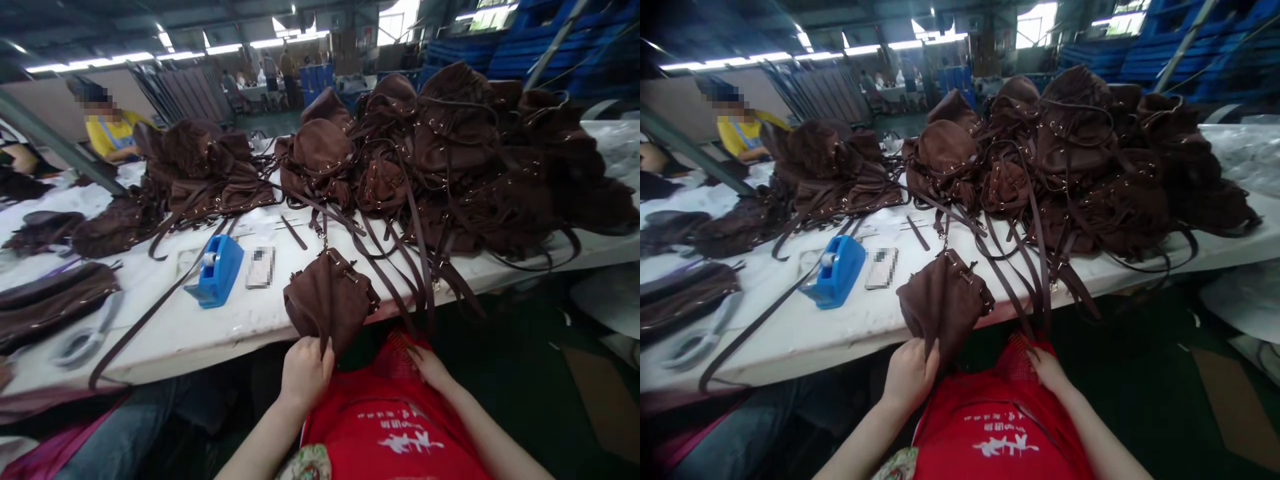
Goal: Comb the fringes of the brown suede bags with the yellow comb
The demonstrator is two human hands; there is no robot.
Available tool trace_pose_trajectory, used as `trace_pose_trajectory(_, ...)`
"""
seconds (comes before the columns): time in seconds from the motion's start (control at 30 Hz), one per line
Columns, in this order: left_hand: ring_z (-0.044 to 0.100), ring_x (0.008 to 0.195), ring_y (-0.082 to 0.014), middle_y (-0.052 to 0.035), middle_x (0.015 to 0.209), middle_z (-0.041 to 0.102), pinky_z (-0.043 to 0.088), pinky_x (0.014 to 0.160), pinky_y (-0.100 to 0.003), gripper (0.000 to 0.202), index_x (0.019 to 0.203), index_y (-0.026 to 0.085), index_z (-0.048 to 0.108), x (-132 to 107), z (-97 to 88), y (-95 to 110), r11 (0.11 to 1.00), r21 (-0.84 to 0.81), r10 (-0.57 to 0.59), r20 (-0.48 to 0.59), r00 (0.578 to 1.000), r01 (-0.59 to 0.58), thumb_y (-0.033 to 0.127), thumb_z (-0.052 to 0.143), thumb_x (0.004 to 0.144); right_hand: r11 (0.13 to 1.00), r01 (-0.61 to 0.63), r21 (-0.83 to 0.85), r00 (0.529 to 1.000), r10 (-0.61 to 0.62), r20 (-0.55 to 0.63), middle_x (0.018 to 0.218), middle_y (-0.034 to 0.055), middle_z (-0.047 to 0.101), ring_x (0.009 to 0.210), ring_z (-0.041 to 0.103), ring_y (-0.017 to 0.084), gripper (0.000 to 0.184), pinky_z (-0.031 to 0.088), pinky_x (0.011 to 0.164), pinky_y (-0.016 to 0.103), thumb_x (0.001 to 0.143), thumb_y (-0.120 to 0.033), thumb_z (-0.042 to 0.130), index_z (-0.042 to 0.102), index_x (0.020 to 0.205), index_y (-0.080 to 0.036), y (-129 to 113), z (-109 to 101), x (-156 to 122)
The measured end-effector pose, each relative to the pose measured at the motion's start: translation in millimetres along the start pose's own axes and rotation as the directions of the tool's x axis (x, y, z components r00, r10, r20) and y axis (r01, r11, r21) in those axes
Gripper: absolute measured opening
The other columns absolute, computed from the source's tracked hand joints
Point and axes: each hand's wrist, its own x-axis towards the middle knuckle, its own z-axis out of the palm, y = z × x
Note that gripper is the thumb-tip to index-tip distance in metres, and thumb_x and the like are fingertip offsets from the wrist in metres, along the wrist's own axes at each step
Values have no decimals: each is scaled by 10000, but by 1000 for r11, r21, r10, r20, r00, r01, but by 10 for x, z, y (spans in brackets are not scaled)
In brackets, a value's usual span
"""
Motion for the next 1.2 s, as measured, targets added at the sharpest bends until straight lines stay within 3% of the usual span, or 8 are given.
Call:
trace_pose_trajectory(0.23,649,701,-180,-74,746,683,526,691,-284,302,816,154,623,-910,251,-259,987,-77,139,-48,989,-143,216,345,917,980,175,98,975,-186,119,982,86,705,913,657,269,350,495,859,376,710,-339,597,640,999,-145,-296,-243,-260)
trace_pose_trajectory(0.4,666,754,-187,-50,809,695,542,723,-286,290,875,189,648,-1651,194,-649,996,66,-62,51,997,59,287,380,924,934,335,123,917,-353,184,1102,111,658,1012,615,288,614,479,907,407,614,-322,727,541,1169,-140,-822,-454,-547)
trace_pose_trajectory(0.53,660,796,-204,-70,827,689,530,762,-301,290,896,179,672,-2299,94,-839,952,184,-282,220,934,245,218,385,901,846,532,24,835,-530,147,1117,112,634,1009,601,275,675,461,913,412,623,-367,727,481,1211,-148,-1407,-374,-553)
trace_pose_trajectory(0.67,641,914,-242,-129,947,687,477,854,-360,473,1029,145,672,-3074,-79,-932,830,385,-546,411,730,404,12,280,801,752,660,6,726,-639,254,1067,107,645,934,618,250,571,479,865,375,647,-357,705,517,1142,-141,-1822,-72,-466)
trace_pose_trajectory(0.8,655,784,-244,-132,795,677,481,737,-333,456,803,133,690,-3715,-323,-735,586,465,-807,412,423,663,211,252,903,715,699,36,665,-667,337,1055,102,652,927,626,252,551,488,852,374,669,-352,685,514,1153,-150,-1916,205,-429)
trace_pose_trajectory(0.87,651,728,-233,-115,736,663,469,676,-307,466,768,147,677,-3860,-419,-597,513,470,-849,400,344,718,276,252,907,706,707,53,640,-669,377,1065,100,654,944,627,258,553,489,861,377,673,-358,682,514,1159,-155,-1893,291,-422)
trace_pose_trajectory(1.03,643,734,-249,-136,794,673,438,634,-306,423,1011,134,661,-3698,-622,-547,608,521,-793,432,429,599,163,286,817,694,719,40,614,-660,433,1092,107,659,979,626,278,560,492,869,381,676,-352,674,521,1178,-158,-1842,342,-415)
trace_pose_trajectory(1.2,590,567,-206,-94,562,601,400,555,-268,453,591,159,588,-3156,-1004,-738,553,400,-824,132,551,731,328,271,867,722,692,23,648,-635,422,1121,116,647,983,620,287,631,484,879,387,677,-386,673,489,1225,-135,-1838,225,-443)
